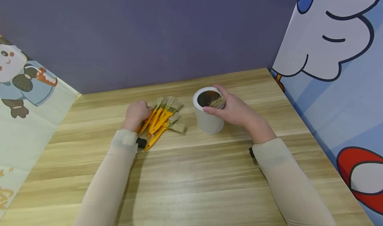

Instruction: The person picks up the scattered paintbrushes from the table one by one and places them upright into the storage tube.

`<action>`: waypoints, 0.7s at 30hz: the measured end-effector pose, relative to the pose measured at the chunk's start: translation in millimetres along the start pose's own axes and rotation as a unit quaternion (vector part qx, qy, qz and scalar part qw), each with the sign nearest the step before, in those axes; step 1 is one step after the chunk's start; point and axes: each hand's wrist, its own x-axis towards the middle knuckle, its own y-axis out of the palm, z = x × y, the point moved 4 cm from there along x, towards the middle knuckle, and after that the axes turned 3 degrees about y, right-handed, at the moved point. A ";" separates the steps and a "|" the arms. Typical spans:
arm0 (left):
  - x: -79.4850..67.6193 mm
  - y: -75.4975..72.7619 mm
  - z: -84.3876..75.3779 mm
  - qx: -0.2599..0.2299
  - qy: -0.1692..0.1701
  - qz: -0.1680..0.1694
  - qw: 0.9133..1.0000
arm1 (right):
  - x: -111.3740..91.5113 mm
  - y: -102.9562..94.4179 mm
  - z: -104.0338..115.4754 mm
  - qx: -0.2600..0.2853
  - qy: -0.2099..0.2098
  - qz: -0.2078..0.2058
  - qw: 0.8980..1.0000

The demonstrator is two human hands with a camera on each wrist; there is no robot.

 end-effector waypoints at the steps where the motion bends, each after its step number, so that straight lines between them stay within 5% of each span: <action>1: -0.2 -0.1 0.7 -0.005 -0.001 -0.001 1.000 | 0.6 -0.1 -0.3 0.000 0.000 -0.001 1.000; 21: -1.9 -9.6 1.2 -0.022 0.022 0.018 0.999 | 2.4 -0.1 1.3 0.006 -0.010 0.001 1.000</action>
